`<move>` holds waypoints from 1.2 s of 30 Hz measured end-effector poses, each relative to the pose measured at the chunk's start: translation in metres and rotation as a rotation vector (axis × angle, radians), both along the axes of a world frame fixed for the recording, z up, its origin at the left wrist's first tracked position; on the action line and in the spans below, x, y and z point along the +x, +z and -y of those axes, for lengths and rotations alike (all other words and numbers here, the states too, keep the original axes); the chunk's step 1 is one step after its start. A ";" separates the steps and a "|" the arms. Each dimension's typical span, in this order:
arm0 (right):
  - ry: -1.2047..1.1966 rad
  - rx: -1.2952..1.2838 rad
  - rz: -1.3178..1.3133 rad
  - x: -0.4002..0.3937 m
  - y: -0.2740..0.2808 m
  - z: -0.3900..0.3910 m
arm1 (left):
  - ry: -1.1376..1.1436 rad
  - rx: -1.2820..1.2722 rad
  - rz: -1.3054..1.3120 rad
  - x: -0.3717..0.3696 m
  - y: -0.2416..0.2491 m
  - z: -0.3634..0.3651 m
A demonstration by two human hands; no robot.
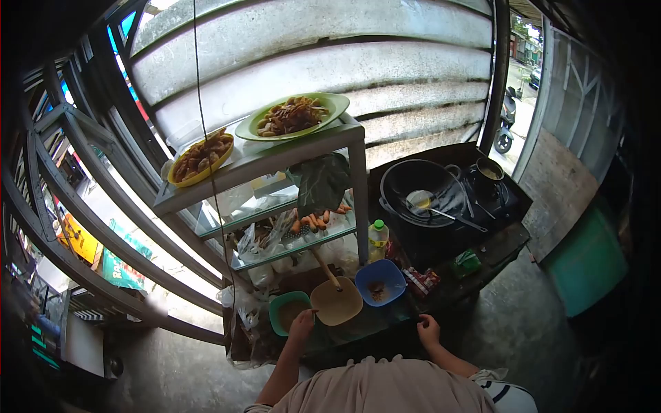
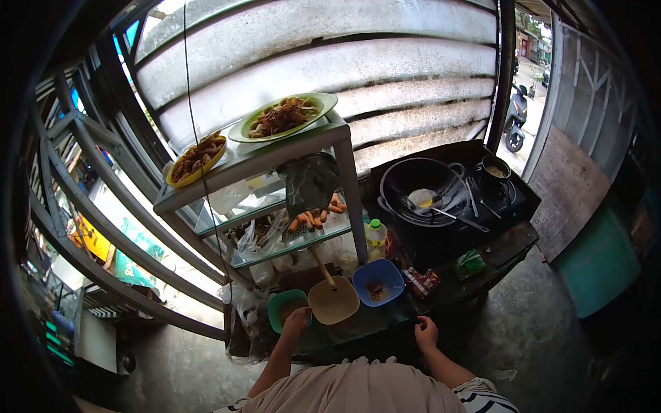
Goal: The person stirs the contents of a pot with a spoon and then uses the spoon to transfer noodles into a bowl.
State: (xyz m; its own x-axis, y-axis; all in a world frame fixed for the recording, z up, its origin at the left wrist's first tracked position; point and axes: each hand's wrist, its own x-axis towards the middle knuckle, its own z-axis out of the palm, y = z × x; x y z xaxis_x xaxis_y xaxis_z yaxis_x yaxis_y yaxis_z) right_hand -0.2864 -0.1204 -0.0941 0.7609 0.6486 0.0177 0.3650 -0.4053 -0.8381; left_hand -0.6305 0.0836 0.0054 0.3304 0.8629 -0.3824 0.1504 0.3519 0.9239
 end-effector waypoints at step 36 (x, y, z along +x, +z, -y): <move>-0.329 -0.011 -0.667 0.342 -0.085 0.355 | -0.671 0.409 -0.103 0.503 -0.004 0.185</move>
State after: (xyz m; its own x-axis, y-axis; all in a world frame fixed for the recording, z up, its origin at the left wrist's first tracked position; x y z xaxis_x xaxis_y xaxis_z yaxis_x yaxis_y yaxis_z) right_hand 0.0559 -0.4758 -0.1787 0.7629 0.3825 -0.5212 -0.3620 -0.4151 -0.8346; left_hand -0.1276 -0.1013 0.0014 0.8099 0.5707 -0.1352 0.3022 -0.2086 0.9301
